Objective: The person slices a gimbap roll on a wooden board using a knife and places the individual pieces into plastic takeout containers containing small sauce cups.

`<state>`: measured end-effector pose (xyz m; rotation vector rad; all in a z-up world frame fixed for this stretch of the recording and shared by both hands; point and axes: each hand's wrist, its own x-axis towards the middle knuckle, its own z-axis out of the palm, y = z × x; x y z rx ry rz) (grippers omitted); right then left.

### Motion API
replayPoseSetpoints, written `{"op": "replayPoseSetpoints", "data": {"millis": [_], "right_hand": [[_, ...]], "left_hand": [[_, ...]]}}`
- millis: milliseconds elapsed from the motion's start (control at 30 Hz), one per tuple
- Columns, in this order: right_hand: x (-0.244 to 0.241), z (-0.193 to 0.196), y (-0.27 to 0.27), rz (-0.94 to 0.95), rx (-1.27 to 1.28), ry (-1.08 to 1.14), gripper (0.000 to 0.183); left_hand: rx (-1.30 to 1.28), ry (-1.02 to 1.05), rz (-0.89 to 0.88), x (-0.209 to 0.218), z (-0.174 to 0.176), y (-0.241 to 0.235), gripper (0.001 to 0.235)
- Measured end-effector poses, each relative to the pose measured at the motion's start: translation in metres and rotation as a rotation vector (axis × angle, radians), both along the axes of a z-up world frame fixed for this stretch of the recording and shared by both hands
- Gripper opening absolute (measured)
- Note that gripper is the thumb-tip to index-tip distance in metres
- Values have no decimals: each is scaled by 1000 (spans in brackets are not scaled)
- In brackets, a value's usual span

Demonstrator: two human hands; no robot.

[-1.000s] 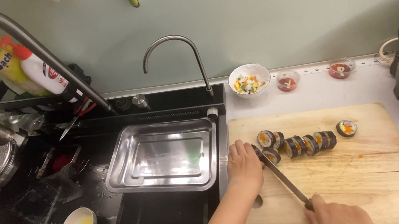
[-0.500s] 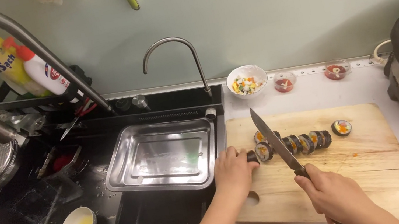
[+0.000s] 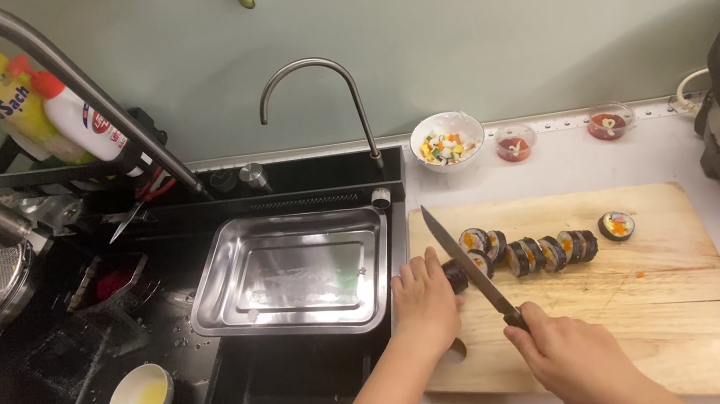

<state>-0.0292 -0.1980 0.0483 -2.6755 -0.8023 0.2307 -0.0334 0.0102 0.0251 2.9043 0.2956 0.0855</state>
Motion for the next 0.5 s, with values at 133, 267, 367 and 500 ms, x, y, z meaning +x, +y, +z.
{"op": "replayPoseSetpoints", "data": {"millis": [133,267,367,500], "right_hand": [[-8,8,9,-26,-72,80,34],[-14,-8,10,-31,-136,26,33],[-20,-9,14,-27,-175,-32,31],[-12,-7,32,-3,-217,-41,32]], "left_hand": [[8,82,36,3,-2,-3,63],[-2,86,44,5,-5,-4,60],[-1,106,38,4,-3,-5,61],[30,90,11,7,-9,-4,63]]}}
